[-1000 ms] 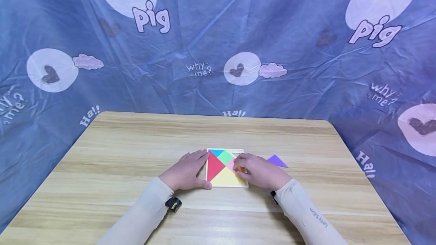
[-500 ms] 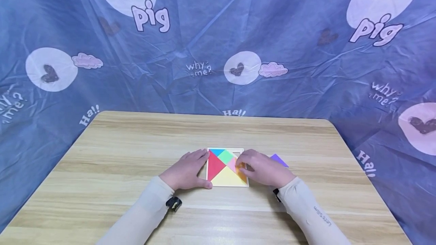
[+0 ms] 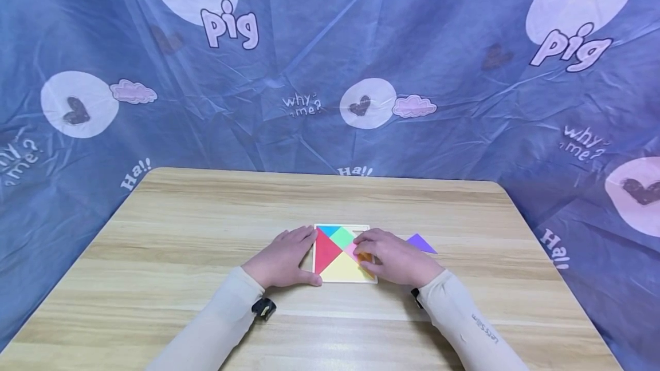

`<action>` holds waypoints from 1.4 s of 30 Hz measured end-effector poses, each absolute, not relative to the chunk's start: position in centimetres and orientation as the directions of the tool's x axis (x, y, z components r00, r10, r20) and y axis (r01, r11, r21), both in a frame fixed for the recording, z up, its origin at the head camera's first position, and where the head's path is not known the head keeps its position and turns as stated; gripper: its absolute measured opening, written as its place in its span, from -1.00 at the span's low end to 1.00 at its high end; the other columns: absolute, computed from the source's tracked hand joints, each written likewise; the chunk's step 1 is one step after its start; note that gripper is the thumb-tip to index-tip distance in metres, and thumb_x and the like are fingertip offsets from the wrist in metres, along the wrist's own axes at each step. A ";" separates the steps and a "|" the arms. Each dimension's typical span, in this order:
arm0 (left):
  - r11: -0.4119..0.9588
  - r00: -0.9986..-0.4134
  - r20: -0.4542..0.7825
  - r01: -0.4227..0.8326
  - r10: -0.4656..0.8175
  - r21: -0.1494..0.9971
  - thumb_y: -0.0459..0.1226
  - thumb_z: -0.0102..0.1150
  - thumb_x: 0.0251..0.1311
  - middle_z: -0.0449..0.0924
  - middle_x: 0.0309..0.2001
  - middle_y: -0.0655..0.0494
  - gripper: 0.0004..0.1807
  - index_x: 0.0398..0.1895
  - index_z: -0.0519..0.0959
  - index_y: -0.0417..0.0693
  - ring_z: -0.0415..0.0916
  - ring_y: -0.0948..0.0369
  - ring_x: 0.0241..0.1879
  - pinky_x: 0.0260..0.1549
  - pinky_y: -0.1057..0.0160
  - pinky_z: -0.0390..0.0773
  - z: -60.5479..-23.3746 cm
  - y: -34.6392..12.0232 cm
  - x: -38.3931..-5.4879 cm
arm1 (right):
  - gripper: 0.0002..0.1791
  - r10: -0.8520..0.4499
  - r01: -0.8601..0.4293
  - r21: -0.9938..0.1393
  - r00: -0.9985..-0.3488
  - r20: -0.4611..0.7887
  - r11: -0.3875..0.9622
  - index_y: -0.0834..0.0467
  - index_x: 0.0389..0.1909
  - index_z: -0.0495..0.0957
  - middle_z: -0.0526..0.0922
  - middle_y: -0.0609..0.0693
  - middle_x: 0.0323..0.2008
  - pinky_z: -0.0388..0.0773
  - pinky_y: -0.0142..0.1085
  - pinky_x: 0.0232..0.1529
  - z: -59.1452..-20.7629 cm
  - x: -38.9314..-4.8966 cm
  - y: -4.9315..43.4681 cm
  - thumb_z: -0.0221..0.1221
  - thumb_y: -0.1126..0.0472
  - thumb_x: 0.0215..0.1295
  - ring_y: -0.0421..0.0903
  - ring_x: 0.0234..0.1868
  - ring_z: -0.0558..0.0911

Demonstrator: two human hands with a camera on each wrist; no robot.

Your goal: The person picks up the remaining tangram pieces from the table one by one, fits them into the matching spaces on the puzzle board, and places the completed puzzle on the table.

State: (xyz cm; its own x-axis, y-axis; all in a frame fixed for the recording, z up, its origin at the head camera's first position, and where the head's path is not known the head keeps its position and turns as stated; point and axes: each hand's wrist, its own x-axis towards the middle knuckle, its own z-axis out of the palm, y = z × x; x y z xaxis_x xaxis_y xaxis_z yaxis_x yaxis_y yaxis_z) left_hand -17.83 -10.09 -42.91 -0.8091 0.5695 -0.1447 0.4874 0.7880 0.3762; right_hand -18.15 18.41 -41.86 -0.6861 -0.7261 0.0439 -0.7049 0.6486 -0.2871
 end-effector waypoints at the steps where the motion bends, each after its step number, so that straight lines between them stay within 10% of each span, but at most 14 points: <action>1: 0.787 -0.810 -0.143 0.486 0.569 0.379 0.23 0.42 0.12 0.13 0.60 -0.15 0.17 0.59 0.16 -0.29 0.06 -0.07 0.59 0.54 -0.15 0.11 -42.9 -10.1 -17.8 | -0.79 -0.726 -0.705 -0.287 -0.686 0.044 0.649 0.13 -0.02 0.74 0.64 0.08 0.16 0.58 -0.07 0.25 -41.8 -18.1 18.4 0.33 0.23 0.37 0.03 0.20 0.59; 15: 0.787 -0.815 -0.137 0.478 0.563 0.390 0.22 0.44 0.11 0.14 0.60 -0.14 0.17 0.59 0.17 -0.29 0.06 -0.07 0.59 0.53 -0.15 0.11 -43.1 -10.5 -17.8 | -0.77 -0.722 -0.702 -0.276 -0.691 0.038 0.657 0.12 -0.01 0.73 0.64 0.07 0.18 0.45 0.04 0.39 -42.0 -18.2 17.9 0.34 0.20 0.36 0.08 0.25 0.58; 24: 0.780 -0.808 -0.139 0.485 0.573 0.395 0.21 0.43 0.13 0.14 0.60 -0.14 0.15 0.59 0.17 -0.29 0.06 -0.08 0.59 0.54 -0.16 0.10 -43.0 -10.2 -17.8 | -0.57 -0.587 -0.566 -0.396 -0.806 0.078 0.723 0.23 0.19 0.58 0.56 0.15 0.17 0.58 0.04 0.23 -40.1 -18.6 20.2 0.36 0.21 0.34 0.11 0.19 0.60; 32: 0.784 -0.810 -0.140 0.483 0.569 0.391 0.21 0.44 0.12 0.14 0.60 -0.14 0.16 0.59 0.17 -0.28 0.06 -0.07 0.59 0.54 -0.15 0.10 -43.0 -10.2 -17.8 | -0.25 -0.347 -0.282 -0.308 -0.920 -0.182 0.909 0.49 0.28 0.42 0.52 0.37 0.04 0.59 0.16 0.13 -39.0 -18.6 23.2 0.46 0.20 0.15 0.24 0.00 0.58; 42: 0.790 -0.813 -0.144 0.481 0.564 0.380 0.24 0.42 0.13 0.12 0.61 -0.11 0.16 0.60 0.16 -0.25 0.05 -0.05 0.60 0.55 -0.13 0.09 -43.0 -10.1 -17.8 | -0.41 -0.217 -0.158 -0.220 -0.936 -0.277 0.963 0.45 0.19 0.48 0.47 0.39 -0.03 0.60 0.20 0.01 -39.4 -19.4 24.9 0.34 0.40 0.08 0.30 -0.05 0.51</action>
State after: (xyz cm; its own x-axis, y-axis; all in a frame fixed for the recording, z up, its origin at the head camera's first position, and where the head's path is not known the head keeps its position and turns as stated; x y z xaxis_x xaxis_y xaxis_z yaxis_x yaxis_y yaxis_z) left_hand -17.78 -10.14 -43.04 -0.8129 0.5644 -0.1438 0.4813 0.7900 0.3798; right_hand -19.36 24.92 -39.42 -0.9361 -0.2170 -0.2767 -0.1580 0.9626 -0.2203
